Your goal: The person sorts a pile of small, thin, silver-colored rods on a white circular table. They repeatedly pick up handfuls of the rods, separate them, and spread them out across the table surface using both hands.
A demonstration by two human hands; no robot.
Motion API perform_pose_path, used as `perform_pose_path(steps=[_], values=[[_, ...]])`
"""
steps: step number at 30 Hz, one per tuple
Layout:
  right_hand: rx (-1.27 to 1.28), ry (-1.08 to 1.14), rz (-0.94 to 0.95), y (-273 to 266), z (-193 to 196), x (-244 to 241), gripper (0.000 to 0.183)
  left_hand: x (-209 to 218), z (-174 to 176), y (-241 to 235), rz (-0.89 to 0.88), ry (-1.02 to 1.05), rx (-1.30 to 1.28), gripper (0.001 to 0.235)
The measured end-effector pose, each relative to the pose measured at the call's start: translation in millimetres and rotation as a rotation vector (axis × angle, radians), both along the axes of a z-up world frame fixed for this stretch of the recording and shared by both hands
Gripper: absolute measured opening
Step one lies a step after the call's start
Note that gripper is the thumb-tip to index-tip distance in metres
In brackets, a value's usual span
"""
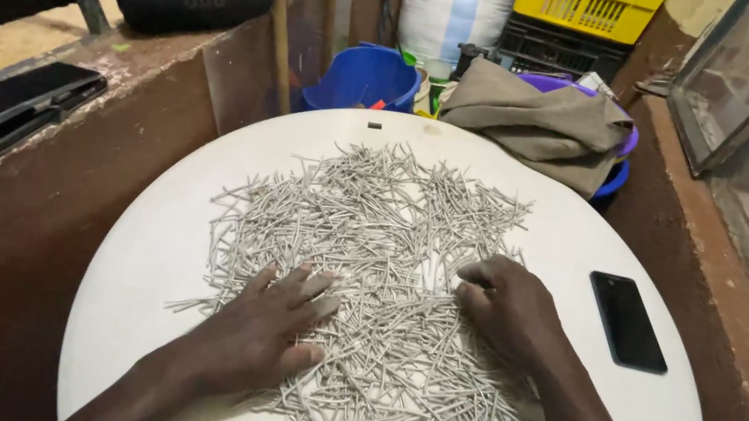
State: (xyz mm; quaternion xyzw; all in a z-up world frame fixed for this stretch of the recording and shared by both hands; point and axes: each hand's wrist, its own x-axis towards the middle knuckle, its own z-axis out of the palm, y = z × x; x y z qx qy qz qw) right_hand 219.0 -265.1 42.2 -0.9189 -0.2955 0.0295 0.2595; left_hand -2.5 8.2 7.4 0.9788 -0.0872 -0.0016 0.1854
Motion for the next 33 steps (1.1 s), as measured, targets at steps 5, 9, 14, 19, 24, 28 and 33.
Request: perform_pose_path(steps=[5,9,14,19,24,28,33], values=[[0.052,-0.113,0.131,2.5,-16.7,7.6,0.025,-19.4,84.3,-28.8,0.377,0.028,-0.296,0.063],[-0.041,-0.08,0.139,4.8,1.6,-6.0,0.033,18.4,29.8,13.9,0.264,-0.005,0.131,0.062],[-0.012,-0.097,0.074,-1.0,-8.0,0.6,0.029,66.7,23.4,4.0,0.397,-0.1,0.155,0.057],[0.006,-0.109,0.102,4.4,-15.1,6.8,0.027,82.5,48.6,-22.6,0.21,0.225,0.265,0.084],[0.049,-0.095,0.059,4.1,0.0,3.3,0.034,81.1,12.8,-44.7,0.055,0.061,0.086,0.091],[0.067,-0.063,0.083,6.4,-1.3,10.3,0.032,62.6,43.8,-53.9,-0.01,0.037,-0.047,0.097],[0.147,-0.064,0.123,2.5,-6.5,6.2,0.024,87.1,57.2,-27.8,0.21,-0.241,-0.169,0.053]])
